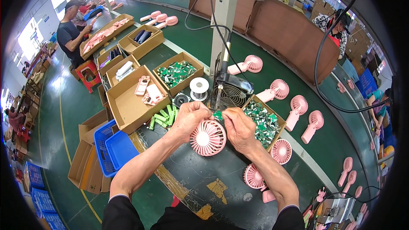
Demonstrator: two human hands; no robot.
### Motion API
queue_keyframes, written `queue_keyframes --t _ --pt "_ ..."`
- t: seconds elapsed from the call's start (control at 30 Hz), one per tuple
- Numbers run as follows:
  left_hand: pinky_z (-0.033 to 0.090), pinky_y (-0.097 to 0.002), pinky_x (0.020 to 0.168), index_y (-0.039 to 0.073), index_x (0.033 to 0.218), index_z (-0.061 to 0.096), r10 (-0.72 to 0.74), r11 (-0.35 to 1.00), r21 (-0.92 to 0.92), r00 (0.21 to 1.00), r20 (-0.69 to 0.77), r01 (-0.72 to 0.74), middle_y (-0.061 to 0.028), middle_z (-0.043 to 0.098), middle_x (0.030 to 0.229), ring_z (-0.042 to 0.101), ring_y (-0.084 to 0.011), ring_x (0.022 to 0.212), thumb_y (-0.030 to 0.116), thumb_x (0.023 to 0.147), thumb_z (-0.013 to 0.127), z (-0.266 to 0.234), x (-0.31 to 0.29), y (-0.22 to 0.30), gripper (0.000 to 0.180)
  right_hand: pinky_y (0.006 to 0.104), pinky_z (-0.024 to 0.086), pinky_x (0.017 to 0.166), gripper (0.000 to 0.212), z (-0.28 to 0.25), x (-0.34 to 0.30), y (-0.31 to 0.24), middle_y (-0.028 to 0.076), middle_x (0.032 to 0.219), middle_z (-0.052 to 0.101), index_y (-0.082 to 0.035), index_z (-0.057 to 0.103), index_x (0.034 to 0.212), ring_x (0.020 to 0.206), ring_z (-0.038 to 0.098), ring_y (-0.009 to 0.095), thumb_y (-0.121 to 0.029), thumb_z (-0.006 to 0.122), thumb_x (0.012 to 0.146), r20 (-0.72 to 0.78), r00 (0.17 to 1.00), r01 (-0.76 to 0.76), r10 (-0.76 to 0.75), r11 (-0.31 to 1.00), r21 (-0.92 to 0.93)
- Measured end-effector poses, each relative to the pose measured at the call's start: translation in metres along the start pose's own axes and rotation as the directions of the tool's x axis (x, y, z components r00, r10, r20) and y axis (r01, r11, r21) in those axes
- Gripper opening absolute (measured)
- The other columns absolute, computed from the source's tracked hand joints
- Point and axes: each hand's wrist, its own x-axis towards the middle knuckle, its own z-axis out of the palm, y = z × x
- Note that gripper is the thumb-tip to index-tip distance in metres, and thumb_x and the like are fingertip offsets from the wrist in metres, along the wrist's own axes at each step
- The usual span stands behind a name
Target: The person assembles handheld fans by connecting circuit boards to fan heads by hand, fitting the components and batteries into handle casings, closing the casings, and placing completed fans onto the conveyor belt.
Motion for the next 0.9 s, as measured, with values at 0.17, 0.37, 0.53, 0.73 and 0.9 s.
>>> queue_keyframes --t 0.17,0.37,0.53,0.73,0.9 --pt "0.054 -0.027 0.061 -0.001 0.075 0.06 -0.001 1.0 -0.008 1.0 0.014 0.001 -0.0111 0.067 0.074 0.062 -0.0138 0.063 0.001 0.079 0.06 0.001 -0.001 0.0 0.005 0.0333 0.053 0.06 0.017 -0.001 -0.001 0.0 0.015 0.085 0.066 0.001 0.061 0.096 0.071 0.066 0.028 0.007 0.067 0.081 0.001 1.0 0.013 -0.013 1.0 -0.012" --pt "0.055 -0.0279 0.062 -0.001 0.075 0.06 -0.012 1.0 -0.013 1.0 0.004 0.012 -0.0115 0.067 0.075 0.063 -0.0144 0.064 0.001 0.079 0.06 0.001 -0.003 -0.002 0.004 0.0334 0.053 0.059 0.016 -0.001 -0.003 0.0 0.015 0.085 0.066 0.001 0.061 0.096 0.071 0.066 0.028 0.006 0.067 0.081 0.006 1.0 0.024 -0.024 1.0 -0.018" --pt "0.055 -0.0279 0.062 -0.002 0.076 0.059 -0.028 1.0 -0.015 1.0 0.004 0.028 -0.012 0.067 0.076 0.063 -0.0148 0.064 0.001 0.079 0.061 0.001 -0.005 -0.003 0.004 0.033 0.053 0.058 0.017 -0.002 -0.003 -0.001 0.015 0.085 0.065 0.002 0.06 0.096 0.07 0.066 0.028 0.007 0.067 0.081 0.015 0.999 0.029 -0.029 0.999 -0.013" --pt "0.055 -0.0277 0.062 -0.002 0.077 0.059 0.001 1.0 -0.026 1.0 0.017 -0.001 -0.0119 0.067 0.075 0.064 -0.0148 0.065 0.002 0.08 0.061 0.0 -0.008 -0.005 0.005 0.0324 0.052 0.058 0.017 -0.003 -0.003 -0.004 0.015 0.084 0.065 0.002 0.06 0.096 0.07 0.066 0.028 0.007 0.068 0.081 0.011 0.999 0.039 -0.039 0.999 -0.013" --pt "0.055 -0.027 0.064 -0.002 0.078 0.06 0.026 0.999 -0.028 1.0 0.016 -0.025 -0.0118 0.068 0.076 0.064 -0.0141 0.066 0.001 0.081 0.061 0.003 -0.018 -0.003 0.005 0.0324 0.052 0.059 0.017 -0.006 -0.001 -0.01 0.016 0.084 0.065 0.003 0.061 0.095 0.069 0.066 0.028 0.008 0.068 0.081 -0.006 0.998 0.056 -0.056 0.998 -0.005"
